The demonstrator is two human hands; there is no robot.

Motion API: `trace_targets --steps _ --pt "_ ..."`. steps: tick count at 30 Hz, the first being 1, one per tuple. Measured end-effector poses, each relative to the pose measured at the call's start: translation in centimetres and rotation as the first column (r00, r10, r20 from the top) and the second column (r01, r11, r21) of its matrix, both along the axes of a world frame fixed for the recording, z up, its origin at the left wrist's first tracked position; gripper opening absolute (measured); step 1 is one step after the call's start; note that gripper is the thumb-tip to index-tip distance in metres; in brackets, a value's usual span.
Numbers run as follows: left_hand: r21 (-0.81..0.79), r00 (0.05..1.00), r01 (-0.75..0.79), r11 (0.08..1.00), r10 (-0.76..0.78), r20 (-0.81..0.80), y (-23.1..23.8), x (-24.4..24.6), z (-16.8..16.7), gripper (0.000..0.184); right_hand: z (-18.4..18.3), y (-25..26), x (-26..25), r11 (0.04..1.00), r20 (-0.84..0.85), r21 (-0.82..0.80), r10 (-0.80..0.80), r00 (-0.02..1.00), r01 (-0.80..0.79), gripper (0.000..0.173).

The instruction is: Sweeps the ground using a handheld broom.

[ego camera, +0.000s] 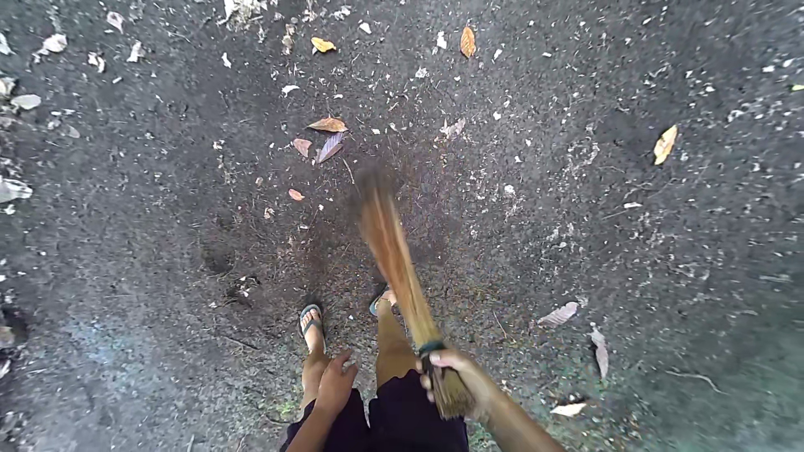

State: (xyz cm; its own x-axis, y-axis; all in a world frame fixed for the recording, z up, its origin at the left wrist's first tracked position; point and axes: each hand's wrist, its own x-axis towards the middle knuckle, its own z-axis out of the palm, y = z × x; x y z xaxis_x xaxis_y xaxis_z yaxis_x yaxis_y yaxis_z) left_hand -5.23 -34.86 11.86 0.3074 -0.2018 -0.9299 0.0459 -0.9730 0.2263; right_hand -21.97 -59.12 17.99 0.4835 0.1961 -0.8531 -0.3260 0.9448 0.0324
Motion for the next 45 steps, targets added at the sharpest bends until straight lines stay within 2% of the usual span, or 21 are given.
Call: trace_targets --steps 2,3,5,8,10,11,13,16,18,20,22,24,27,30,33,35,37,39,41,43,45 --pt "0.015 0.999 0.029 0.999 -0.029 -0.021 -0.8 0.2 0.1 0.044 -0.3 1.7 -1.0 0.986 0.003 0.168 -0.022 1.000 0.022 0.037" --pt "0.007 0.999 0.027 1.000 -0.027 -0.032 -1.2 0.3 0.0 0.045 -1.1 1.9 -1.4 0.979 -0.009 0.203 -0.004 1.000 0.006 0.030" --pt "-0.031 0.999 0.017 0.999 -0.019 -0.048 -1.8 0.3 0.0 0.045 -2.7 0.5 -2.4 0.984 -0.043 0.172 0.064 0.997 -0.056 0.027" --pt "-0.076 0.998 0.015 0.997 -0.019 -0.055 -3.1 0.7 0.5 0.046 -3.9 -5.8 -4.6 0.999 -0.145 -0.052 -0.016 0.989 0.008 0.026" --pt "-0.108 0.997 -0.010 0.994 0.001 -0.078 -4.2 0.5 0.9 0.046 -3.6 -10.5 -6.1 0.964 -0.176 -0.259 -0.111 0.978 0.063 0.027" --pt "-0.123 0.996 -0.026 0.992 0.015 -0.093 -4.8 0.2 1.2 0.046 -3.4 -11.8 -6.5 0.935 -0.195 -0.352 -0.110 0.975 0.035 0.029" --pt "-0.175 0.988 -0.078 0.981 0.053 -0.144 -6.5 -0.7 2.4 0.046 -3.0 -11.9 -6.1 0.838 -0.280 -0.538 -0.076 0.957 -0.091 0.049" --pt "-0.267 0.942 -0.229 0.936 0.143 -0.304 -10.3 -1.9 4.5 0.044 -2.2 -9.7 -2.9 0.677 -0.349 -0.699 -0.045 0.936 -0.228 0.087" --pt "-0.293 0.851 -0.417 0.860 0.257 -0.457 -12.7 -2.1 6.1 0.054 -0.6 -7.5 -0.6 0.598 -0.335 -0.747 0.042 0.941 -0.292 0.105" --pt "-0.237 0.733 -0.580 0.779 0.373 -0.569 -14.7 -1.5 7.4 0.076 1.4 -4.7 1.4 0.538 -0.252 -0.774 0.222 0.942 -0.334 0.112" --pt "-0.232 0.679 -0.677 0.699 0.471 -0.563 -15.6 -0.4 8.5 0.089 3.1 -2.0 2.7 0.467 -0.149 -0.800 0.453 0.879 -0.376 0.108" --pt "-0.264 0.611 -0.789 0.555 0.663 -0.432 -14.7 1.0 8.5 0.075 4.2 -0.4 3.8 0.462 -0.033 -0.807 0.585 0.810 -0.367 0.097" --pt "-0.189 0.424 -0.903 0.385 0.869 -0.254 -11.7 5.1 8.0 0.058 3.1 -0.2 4.3 0.537 0.000 -0.778 0.521 0.853 -0.328 0.082" --pt "-0.130 0.228 -0.970 0.204 0.949 -0.217 -9.7 9.9 6.0 0.029 0.6 -1.2 3.9 0.597 -0.173 -0.701 0.389 0.905 -0.391 0.073" --pt "-0.099 0.062 -0.994 0.040 0.970 -0.235 -11.6 15.1 3.2 0.033 -1.7 -2.0 3.9 0.695 -0.299 -0.593 0.278 0.913 -0.406 0.064" --pt "-0.069 0.007 -0.997 -0.019 0.938 -0.347 -15.4 17.5 2.0 0.028 -2.7 -2.0 4.6 0.763 -0.354 -0.520 0.217 0.910 -0.385 0.059" --pt "-0.005 0.050 -0.999 0.054 0.875 -0.482 -20.4 18.2 1.7 0.027 -3.5 -1.8 5.3 0.788 -0.388 -0.492 0.182 0.904 -0.370 0.057" --pt "0.046 0.156 -0.974 0.220 0.809 -0.567 -23.9 18.0 2.1 0.025 -3.9 -1.4 6.0 0.801 -0.409 -0.486 0.145 0.901 -0.350 0.055" --pt "0.043 0.260 -0.928 0.370 0.726 -0.636 -24.9 18.7 3.0 0.021 -4.2 -1.4 7.1 0.808 -0.429 -0.479 0.125 0.895 -0.343 0.053" --pt "-0.008 0.352 -0.887 0.461 0.665 -0.658 -23.6 19.7 4.7 0.039 -4.1 -1.7 8.2 0.815 -0.448 -0.451 0.148 0.882 -0.365 0.052" --pt "-0.066 0.419 -0.859 0.508 0.622 -0.662 -21.2 21.0 6.6 0.074 -4.2 -2.3 9.3 0.826 -0.451 -0.424 0.163 0.877 -0.372 0.051"
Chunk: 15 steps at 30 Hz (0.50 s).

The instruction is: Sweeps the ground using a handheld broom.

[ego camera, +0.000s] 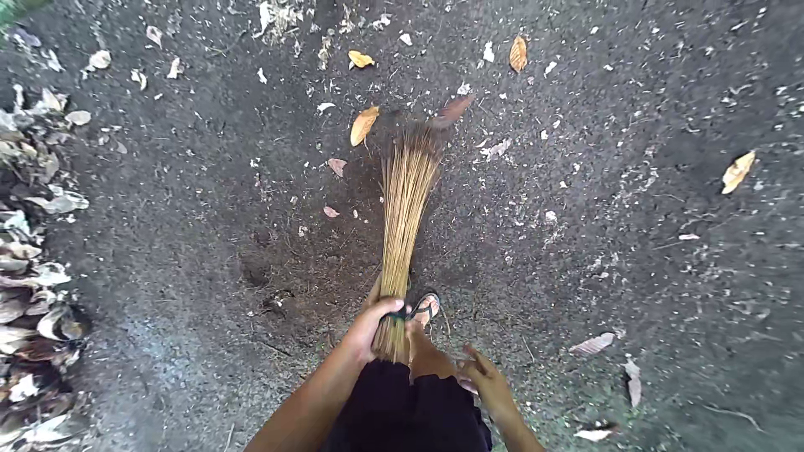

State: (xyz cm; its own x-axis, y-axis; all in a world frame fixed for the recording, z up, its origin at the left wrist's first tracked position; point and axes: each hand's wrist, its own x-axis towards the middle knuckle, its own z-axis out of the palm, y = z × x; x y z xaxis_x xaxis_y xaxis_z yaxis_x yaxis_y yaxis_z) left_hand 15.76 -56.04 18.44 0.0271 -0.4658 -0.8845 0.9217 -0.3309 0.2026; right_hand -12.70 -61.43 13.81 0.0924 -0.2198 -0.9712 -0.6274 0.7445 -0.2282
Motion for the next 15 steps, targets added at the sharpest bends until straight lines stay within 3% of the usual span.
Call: trace_targets --steps 3,6,10,12,15 --pt "0.067 0.999 -0.027 0.997 0.025 0.030 3.3 0.5 3.8 0.088 0.2 -0.9 1.3 0.999 0.004 0.000 -0.052 0.999 0.052 0.050" --pt "0.259 0.981 -0.193 0.946 0.181 0.070 6.0 -0.5 6.1 0.076 0.5 -1.6 2.3 0.995 -0.016 0.005 -0.096 0.995 0.096 0.049" --pt "0.370 0.918 -0.396 0.840 0.377 0.125 6.1 1.4 2.5 0.019 0.5 -1.8 3.0 0.992 -0.034 0.002 -0.128 0.991 0.128 0.048" --pt "0.354 0.875 -0.480 0.803 0.468 0.124 3.3 3.8 0.1 0.025 0.6 -1.8 3.1 0.991 -0.039 -0.003 -0.131 0.991 0.131 0.049" --pt "0.257 0.863 -0.496 0.830 0.503 0.040 -2.8 5.9 -1.6 0.026 0.5 -1.7 2.7 0.990 -0.036 -0.014 -0.140 0.990 0.139 0.050"
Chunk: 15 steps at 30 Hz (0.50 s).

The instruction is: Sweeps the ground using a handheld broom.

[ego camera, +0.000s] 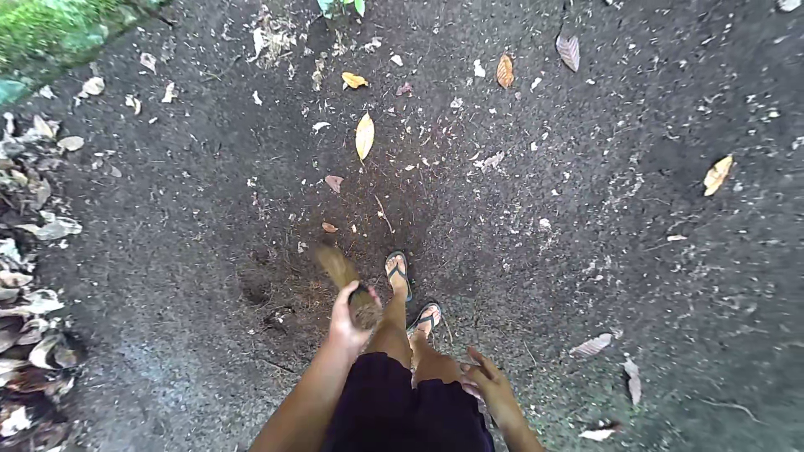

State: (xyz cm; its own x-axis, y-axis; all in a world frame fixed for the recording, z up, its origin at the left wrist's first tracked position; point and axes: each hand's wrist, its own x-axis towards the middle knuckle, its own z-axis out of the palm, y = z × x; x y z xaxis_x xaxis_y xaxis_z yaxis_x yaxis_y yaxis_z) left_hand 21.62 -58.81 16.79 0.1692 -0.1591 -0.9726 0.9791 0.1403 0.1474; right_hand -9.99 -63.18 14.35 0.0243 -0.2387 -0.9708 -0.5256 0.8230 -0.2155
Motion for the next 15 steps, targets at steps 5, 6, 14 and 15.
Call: trace_targets --steps 5,6,14,15 --pt "-0.234 0.964 0.267 0.935 -0.261 0.054 -2.8 -0.7 0.3 0.021 0.2 -0.2 0.4 1.000 -0.002 0.009 0.021 1.000 -0.021 0.052" --pt "-0.230 0.941 0.339 0.912 -0.328 0.087 -1.6 -0.8 0.8 0.029 0.2 -0.3 0.6 0.999 0.001 0.012 0.031 1.000 -0.031 0.051" --pt "0.014 0.925 0.359 0.933 -0.358 0.126 5.3 -2.6 7.3 0.084 0.7 -3.3 1.6 0.999 0.053 -0.037 0.020 0.998 -0.018 0.048" --pt "0.076 0.936 0.327 0.942 -0.334 0.107 5.3 -2.9 7.0 0.075 0.6 -3.7 1.5 0.999 0.062 -0.042 0.019 0.998 -0.016 0.048"
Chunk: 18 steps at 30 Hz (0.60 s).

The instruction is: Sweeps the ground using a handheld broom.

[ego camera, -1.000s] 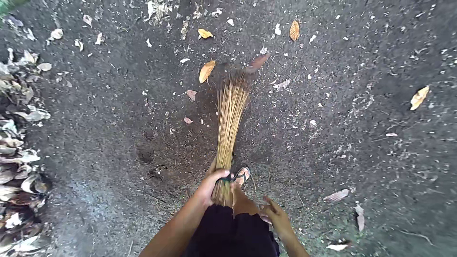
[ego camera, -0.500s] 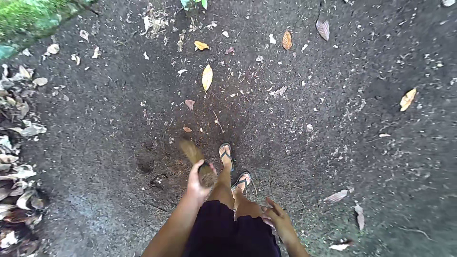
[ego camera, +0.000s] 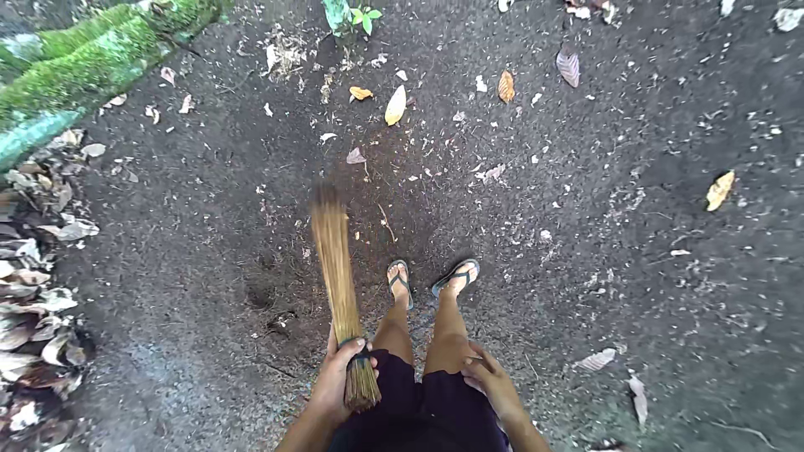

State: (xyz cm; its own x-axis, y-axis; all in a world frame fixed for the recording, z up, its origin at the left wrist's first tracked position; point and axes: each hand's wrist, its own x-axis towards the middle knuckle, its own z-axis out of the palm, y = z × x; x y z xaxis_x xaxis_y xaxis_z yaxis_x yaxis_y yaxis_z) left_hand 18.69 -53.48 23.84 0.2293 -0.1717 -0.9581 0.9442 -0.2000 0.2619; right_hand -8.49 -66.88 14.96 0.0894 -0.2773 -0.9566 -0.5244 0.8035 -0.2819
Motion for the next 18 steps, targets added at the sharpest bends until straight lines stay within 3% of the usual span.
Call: trace_targets --steps 3,5,9,11,15,17,18 --pt "0.077 0.983 -0.170 0.982 0.174 -0.053 -1.3 0.6 -2.8 0.022 -0.5 -1.3 -0.3 1.000 0.017 0.008 0.014 1.000 -0.014 0.048" --pt "0.063 0.962 -0.237 0.969 0.243 -0.121 -3.8 1.4 -4.7 0.024 -0.9 -2.6 -0.7 0.999 0.020 0.019 0.049 0.999 -0.049 0.048" --pt "-0.092 0.968 -0.195 0.976 0.177 -0.177 -6.3 -0.3 -6.0 0.022 -1.8 -6.3 -1.5 0.988 0.040 0.049 0.144 0.989 -0.146 0.049" --pt "-0.103 0.980 -0.157 0.982 0.142 -0.139 -5.1 -2.2 -4.1 0.027 -2.0 -8.7 -2.3 0.983 0.047 0.054 0.176 0.983 -0.178 0.049" --pt "-0.054 0.985 -0.159 0.986 0.154 -0.082 -3.6 -6.8 1.0 0.066 -1.4 -13.1 -4.2 0.977 0.041 0.075 0.199 0.979 -0.201 0.049" --pt "-0.020 0.975 -0.213 0.977 0.211 -0.062 -5.3 -8.0 1.1 0.056 -1.6 -14.9 -5.3 0.979 0.038 0.073 0.187 0.982 -0.190 0.049" --pt "0.007 0.969 -0.240 0.971 0.240 -0.053 -6.7 -8.2 0.3 0.040 -1.6 -15.7 -5.9 0.981 0.040 0.067 0.181 0.983 -0.184 0.048"
